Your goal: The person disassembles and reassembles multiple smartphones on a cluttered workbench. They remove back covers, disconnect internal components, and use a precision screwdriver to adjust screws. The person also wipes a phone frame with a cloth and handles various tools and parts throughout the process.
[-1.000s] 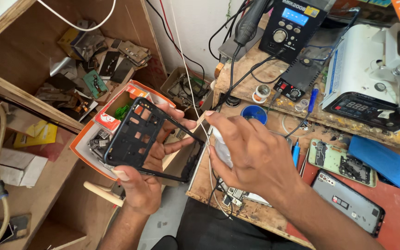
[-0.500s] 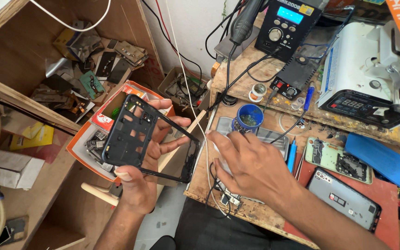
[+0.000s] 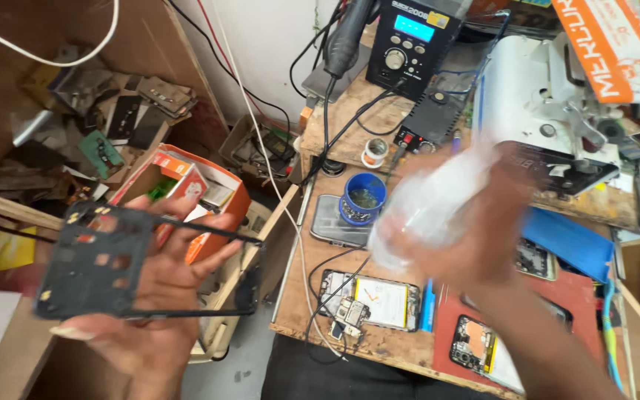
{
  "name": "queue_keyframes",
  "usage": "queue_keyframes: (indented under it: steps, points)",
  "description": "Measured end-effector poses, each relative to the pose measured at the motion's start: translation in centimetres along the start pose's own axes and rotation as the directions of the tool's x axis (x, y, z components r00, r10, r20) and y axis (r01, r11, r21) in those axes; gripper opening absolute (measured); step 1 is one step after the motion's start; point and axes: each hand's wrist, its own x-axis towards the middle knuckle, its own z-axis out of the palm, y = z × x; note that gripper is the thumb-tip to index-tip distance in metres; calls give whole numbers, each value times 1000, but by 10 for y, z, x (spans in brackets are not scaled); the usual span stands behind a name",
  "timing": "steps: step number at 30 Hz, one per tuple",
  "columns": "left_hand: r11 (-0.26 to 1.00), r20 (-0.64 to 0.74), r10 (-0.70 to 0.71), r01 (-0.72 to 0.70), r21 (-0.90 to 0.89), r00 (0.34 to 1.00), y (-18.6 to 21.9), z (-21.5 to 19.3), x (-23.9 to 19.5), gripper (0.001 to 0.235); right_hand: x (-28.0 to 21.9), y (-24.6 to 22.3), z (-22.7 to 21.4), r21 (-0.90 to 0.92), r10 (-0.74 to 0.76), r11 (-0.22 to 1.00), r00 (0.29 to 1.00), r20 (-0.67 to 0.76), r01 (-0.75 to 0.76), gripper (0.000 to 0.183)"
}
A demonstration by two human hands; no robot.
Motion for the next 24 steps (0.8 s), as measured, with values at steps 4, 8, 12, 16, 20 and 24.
queue_keyframes:
  steps: [4, 8, 12, 16, 20, 24]
  points:
    - [991, -140, 12, 7, 130, 990, -17, -15, -9, 128, 48, 91, 2, -73, -81, 995, 979, -185, 69, 92]
    - [997, -136, -14, 25, 77, 991, -28, -24, -8, 128, 59, 153, 27, -79, -53, 996, 979, -196, 38, 93]
    - [995, -159, -60, 71, 66, 985, -37, -36, -15, 130, 45, 189, 48, -117, 22, 992, 980, -197, -46, 88]
    - [992, -177, -87, 102, 78, 980, -39, -44, -16, 133, 44, 190, 48, -403, -23, 913, 975, -222, -70, 97]
    - [983, -207, -144, 164, 82, 968, -40, -45, -23, 136, 14, 128, 13, -318, -119, 947, 971, -207, 48, 81]
    - [975, -269, -186, 211, 64, 945, -43, -40, -23, 134, -60, 46, -2, 38, 147, 989, 985, -89, -144, 23]
